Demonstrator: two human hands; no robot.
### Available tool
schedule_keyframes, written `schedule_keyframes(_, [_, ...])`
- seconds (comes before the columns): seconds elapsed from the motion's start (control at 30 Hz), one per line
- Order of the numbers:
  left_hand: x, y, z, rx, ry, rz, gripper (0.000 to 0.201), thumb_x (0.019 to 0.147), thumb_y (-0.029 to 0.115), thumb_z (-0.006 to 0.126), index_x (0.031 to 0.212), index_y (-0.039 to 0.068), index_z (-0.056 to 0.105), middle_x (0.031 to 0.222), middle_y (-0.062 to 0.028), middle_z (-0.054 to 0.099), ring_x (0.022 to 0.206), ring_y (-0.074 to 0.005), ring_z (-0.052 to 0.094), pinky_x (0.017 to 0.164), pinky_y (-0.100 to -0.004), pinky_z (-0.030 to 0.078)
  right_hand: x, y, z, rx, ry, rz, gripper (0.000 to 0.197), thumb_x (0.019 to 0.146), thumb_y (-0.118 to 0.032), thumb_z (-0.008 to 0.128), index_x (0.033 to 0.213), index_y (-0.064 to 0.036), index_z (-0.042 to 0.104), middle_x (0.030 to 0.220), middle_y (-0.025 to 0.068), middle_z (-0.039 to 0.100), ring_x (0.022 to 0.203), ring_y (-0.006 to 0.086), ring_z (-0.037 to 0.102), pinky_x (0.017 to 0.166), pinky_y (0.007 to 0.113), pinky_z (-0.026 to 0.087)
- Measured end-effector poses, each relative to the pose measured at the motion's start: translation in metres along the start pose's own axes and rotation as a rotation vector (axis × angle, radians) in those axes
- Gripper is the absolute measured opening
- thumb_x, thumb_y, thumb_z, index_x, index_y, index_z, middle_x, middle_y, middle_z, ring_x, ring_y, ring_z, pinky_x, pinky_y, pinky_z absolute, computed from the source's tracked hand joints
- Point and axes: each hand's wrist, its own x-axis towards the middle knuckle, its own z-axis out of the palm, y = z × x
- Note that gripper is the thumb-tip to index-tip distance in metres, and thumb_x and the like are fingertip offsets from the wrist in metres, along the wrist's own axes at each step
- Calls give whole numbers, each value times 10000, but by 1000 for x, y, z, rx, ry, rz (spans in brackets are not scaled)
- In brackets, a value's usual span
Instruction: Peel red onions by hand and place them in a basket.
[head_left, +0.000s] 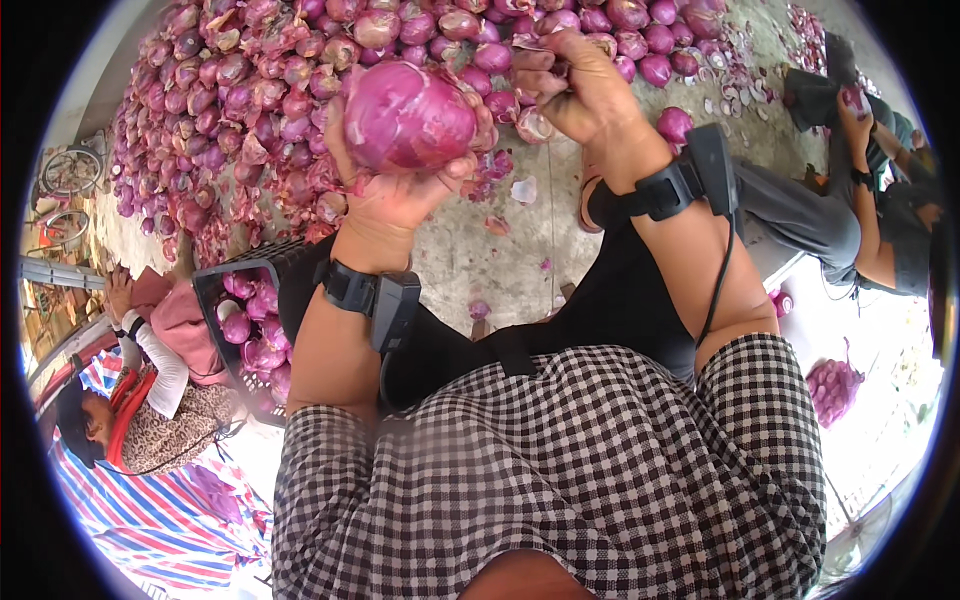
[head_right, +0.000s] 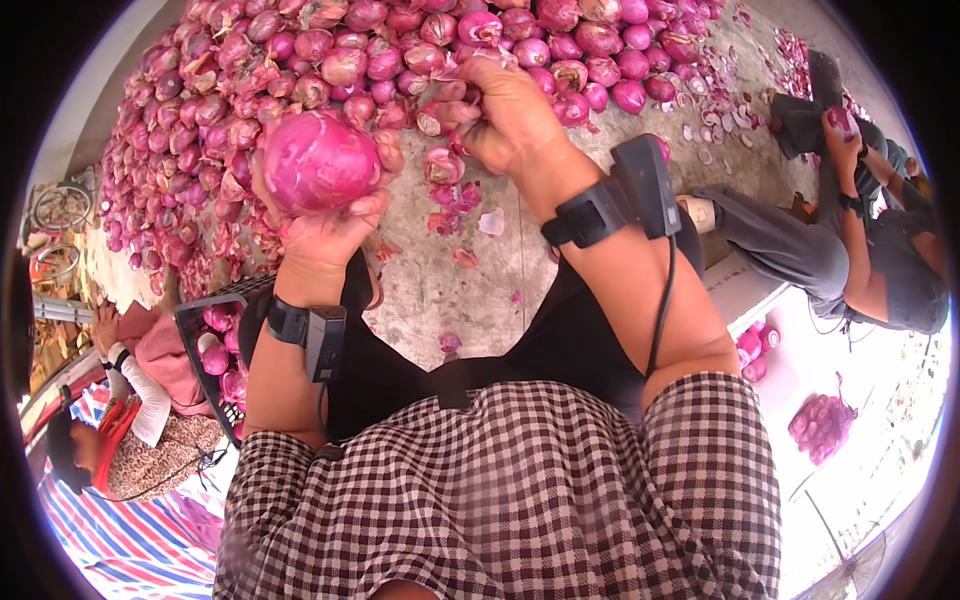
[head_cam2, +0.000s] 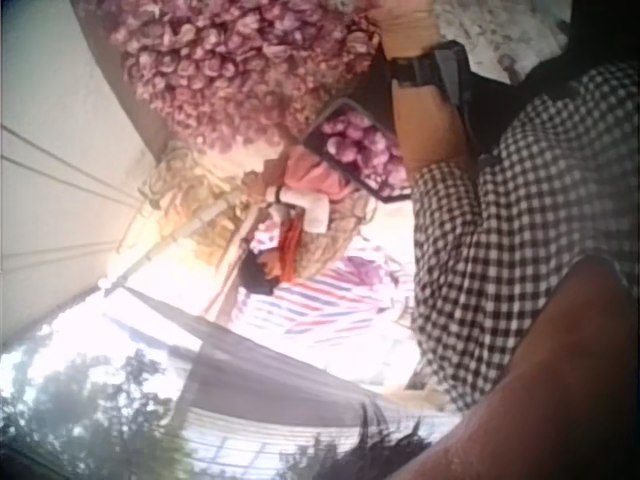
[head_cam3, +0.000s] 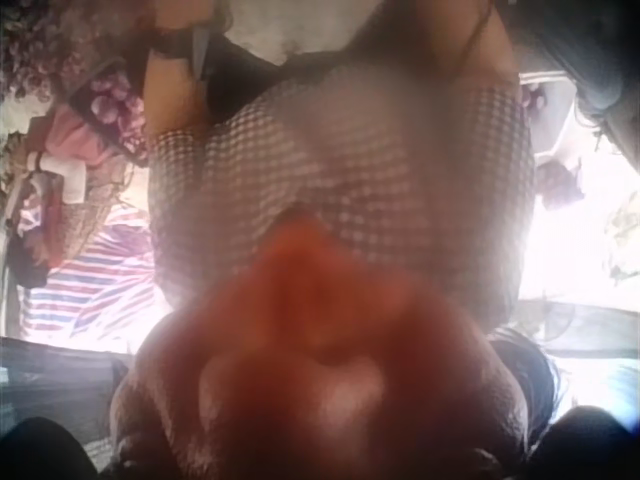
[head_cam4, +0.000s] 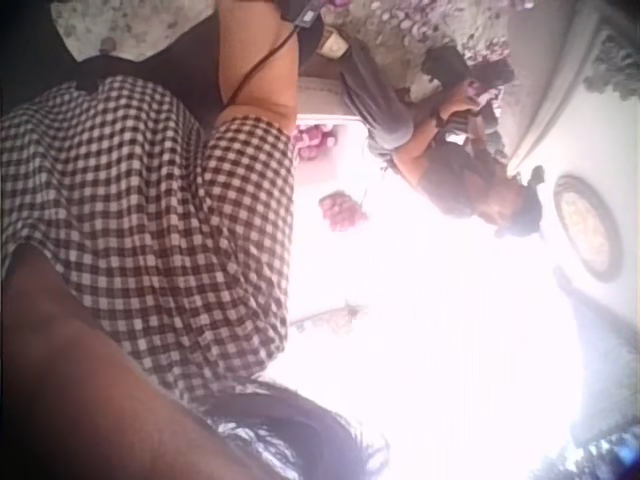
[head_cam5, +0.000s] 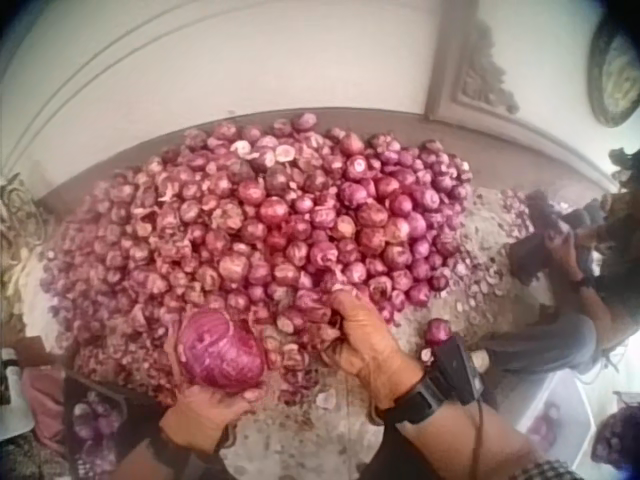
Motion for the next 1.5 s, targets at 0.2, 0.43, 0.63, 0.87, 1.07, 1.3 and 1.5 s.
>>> schedule_keyframes(0.2, [3, 11, 0, 116, 370, 293, 813, 668, 645, 667, 1274, 155, 438, 1224, -131, 492, 1120, -370, 484, 925, -547, 411, -27, 17, 29, -1305, -194, 143, 203, 899, -69, 517, 1074, -24, 609, 971, 83, 646, 856, 188, 630, 672, 307, 525])
schedule_keyframes(0.43, [3, 17, -9, 217, 432, 372, 729, 715, 607, 673, 1243, 150, 466, 1183, -109, 530, 1059, -320, 521, 891, -481, 439, -27, 39, 10, -1753, -721, 1, 210, 898, -139, 572, 1045, 7, 601, 962, 105, 637, 830, 252, 630, 781, 343, 500])
schedule_keyframes(0.63, [-1, 12, 3, 403, 319, 388, 601, 780, 442, 695, 1223, 98, 479, 1195, -114, 546, 1072, -299, 540, 918, -504, 454, -17, 30, 21, -1377, -146, -29, 217, 856, -161, 630, 991, 7, 607, 792, 87, 634, 708, 166, 601, 661, 318, 493])
schedule_keyframes(0.87, [-3, 14, -9, 684, 285, 392, 457, 807, 114, 681, 1214, 53, 481, 1079, -73, 603, 953, -196, 609, 800, -400, 539, -16, 35, 35, -1579, -52, -196, 615, 810, -275, 684, 1289, 13, 429, 1082, 178, 578, 933, 226, 598, 787, 341, 494])
schedule_keyframes(1.07, [5, 0, -8, 824, 332, 511, 429, 801, 75, 681, 1185, 47, 492, 1046, -73, 609, 913, -185, 616, 725, -372, 558, -18, 36, 28, -1736, -79, -313, 630, 766, -251, 641, 1267, 73, 438, 1059, 279, 590, 957, 367, 601, 854, 401, 472])
schedule_keyframes(1.3, [4, 6, -3, 809, 261, 404, 407, 804, 68, 684, 1164, 31, 498, 1026, -77, 616, 898, -177, 619, 730, -331, 555, -17, 29, 26, -1573, -94, -231, 601, 768, -254, 628, 1236, 83, 459, 978, 280, 607, 909, 365, 608, 829, 400, 477])
schedule_keyframes(1.5, [5, 3, -5, 840, 343, 469, 430, 810, 61, 675, 1194, 29, 483, 1074, -78, 607, 938, -178, 614, 787, -326, 537, -17, 27, 24, -1713, -160, -242, 655, 829, -303, 620, 1348, 23, 389, 1108, 233, 592, 959, 278, 603, 845, 344, 476])
